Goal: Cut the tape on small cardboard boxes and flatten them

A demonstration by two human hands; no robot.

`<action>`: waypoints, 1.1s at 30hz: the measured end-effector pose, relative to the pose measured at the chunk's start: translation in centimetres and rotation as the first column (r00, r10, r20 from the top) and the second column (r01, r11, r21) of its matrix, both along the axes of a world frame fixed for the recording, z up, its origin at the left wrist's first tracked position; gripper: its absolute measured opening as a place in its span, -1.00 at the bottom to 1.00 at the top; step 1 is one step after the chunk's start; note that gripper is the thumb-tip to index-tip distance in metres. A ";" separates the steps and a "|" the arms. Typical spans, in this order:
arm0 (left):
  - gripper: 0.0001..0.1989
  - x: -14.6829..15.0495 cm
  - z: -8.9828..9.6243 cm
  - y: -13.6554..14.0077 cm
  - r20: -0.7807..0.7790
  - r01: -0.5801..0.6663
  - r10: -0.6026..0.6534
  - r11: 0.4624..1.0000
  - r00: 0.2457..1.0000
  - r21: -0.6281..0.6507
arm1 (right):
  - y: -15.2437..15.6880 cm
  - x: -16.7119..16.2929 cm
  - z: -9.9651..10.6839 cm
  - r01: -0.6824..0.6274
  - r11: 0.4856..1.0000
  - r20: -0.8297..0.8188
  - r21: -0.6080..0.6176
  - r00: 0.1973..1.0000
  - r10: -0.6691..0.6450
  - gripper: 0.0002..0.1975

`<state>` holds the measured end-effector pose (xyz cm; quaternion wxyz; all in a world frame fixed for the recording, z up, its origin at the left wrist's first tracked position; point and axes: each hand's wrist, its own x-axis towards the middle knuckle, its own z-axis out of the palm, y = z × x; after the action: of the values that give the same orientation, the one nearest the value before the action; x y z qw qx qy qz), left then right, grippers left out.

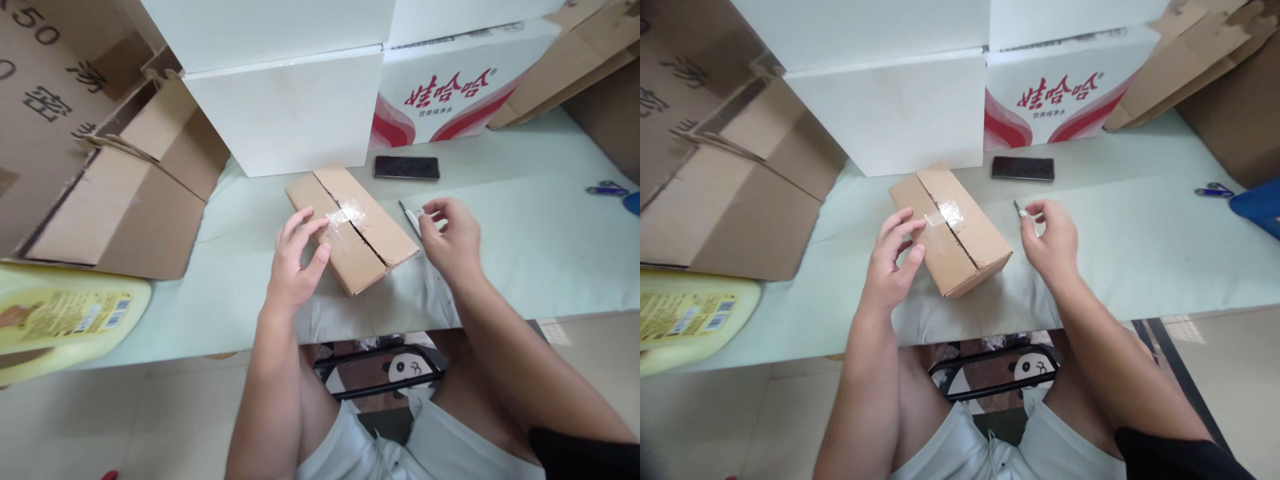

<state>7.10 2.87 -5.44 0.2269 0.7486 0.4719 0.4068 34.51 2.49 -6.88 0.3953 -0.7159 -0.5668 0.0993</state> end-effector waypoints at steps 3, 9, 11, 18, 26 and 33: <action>-0.60 -0.1 0.1 0.0 0.001 0.002 -0.002 1.000 1.000 -0.005 | 0.8 1.9 -0.9 0.057 0.906 0.267 -0.420 0.961 0.064 -0.51; -0.59 0.0 0.1 0.0 0.009 0.002 -0.002 1.000 1.000 -0.018 | 0.9 2.0 -0.7 -0.006 0.823 0.247 -0.568 0.952 0.178 -0.71; -0.59 0.0 0.1 0.0 0.009 0.009 -0.009 1.000 1.000 -0.017 | 1.0 1.6 -0.1 -0.032 0.885 0.096 -0.465 0.992 0.087 -0.74; -0.57 0.2 0.0 -0.2 -0.020 0.046 -0.046 0.999 0.999 0.004 | -1.3 -0.3 4.2 -0.075 0.957 -0.228 0.279 0.963 0.142 -0.76; -0.51 0.6 0.1 -0.1 -0.023 0.065 -0.066 0.998 0.998 -0.014 | -4.5 -2.7 6.5 -0.289 0.907 -0.034 0.306 0.949 0.313 -0.85; -0.49 0.6 0.1 -0.1 -0.011 0.067 -0.067 0.998 0.998 -0.017 | -4.5 -3.5 6.4 -0.358 0.891 0.030 0.278 0.931 0.365 -0.83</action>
<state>7.70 2.72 -5.38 0.2441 0.7644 0.4511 0.3906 31.03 -1.98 -0.43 0.4732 -0.5341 -0.6936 0.0986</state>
